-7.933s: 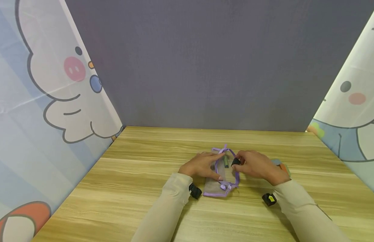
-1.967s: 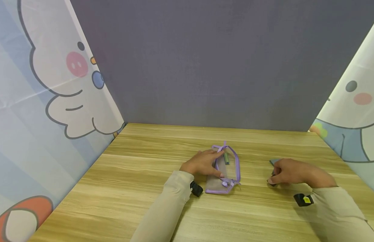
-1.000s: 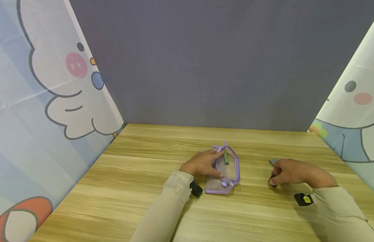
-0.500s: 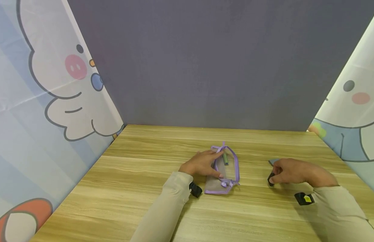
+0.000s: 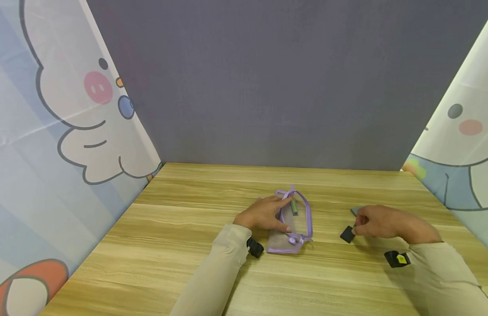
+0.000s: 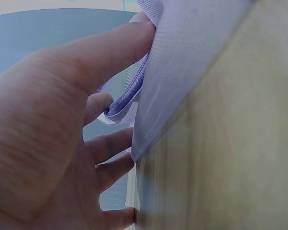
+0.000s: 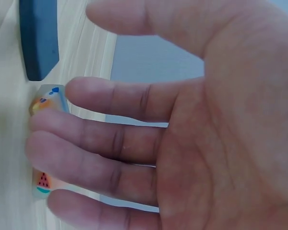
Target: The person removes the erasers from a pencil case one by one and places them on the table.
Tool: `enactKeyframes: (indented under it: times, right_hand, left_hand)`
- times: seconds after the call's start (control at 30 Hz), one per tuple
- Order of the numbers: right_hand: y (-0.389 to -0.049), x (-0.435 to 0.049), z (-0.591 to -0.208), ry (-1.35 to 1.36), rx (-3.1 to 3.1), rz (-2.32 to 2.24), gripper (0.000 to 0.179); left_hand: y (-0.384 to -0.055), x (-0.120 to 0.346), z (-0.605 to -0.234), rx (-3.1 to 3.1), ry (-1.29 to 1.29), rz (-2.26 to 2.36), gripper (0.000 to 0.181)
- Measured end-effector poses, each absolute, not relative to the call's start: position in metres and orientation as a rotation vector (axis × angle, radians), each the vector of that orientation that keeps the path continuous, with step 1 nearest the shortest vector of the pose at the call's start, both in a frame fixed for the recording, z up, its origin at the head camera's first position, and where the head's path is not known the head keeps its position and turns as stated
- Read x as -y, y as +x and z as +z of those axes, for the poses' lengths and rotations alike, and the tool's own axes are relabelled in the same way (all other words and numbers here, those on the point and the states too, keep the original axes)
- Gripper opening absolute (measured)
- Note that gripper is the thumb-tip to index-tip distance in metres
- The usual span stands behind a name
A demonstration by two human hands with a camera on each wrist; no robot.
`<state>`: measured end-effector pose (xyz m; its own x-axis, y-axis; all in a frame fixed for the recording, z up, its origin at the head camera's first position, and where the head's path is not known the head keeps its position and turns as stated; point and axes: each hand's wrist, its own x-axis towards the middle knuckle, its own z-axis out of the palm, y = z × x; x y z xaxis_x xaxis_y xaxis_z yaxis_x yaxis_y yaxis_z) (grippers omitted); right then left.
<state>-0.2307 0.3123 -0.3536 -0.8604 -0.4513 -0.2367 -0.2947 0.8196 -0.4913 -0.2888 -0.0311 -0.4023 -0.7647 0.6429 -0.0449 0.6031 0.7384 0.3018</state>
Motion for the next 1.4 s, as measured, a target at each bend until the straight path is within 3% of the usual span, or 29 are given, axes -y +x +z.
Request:
enactKeyframes:
  times: [0.63, 1.4]
  right_hand:
    - [-0.235, -0.308, -0.36, -0.738, -2.866, -0.576, 0.013]
    - [-0.24, -0.3, -0.363, -0.748, -2.891, -0.617, 0.016]
  left_hand:
    - [-0.289, 0.031, -0.402, -2.787, 1.024, 0.408, 0.098]
    - [-0.289, 0.031, -0.403, -2.796, 1.019, 0.423, 0.098]
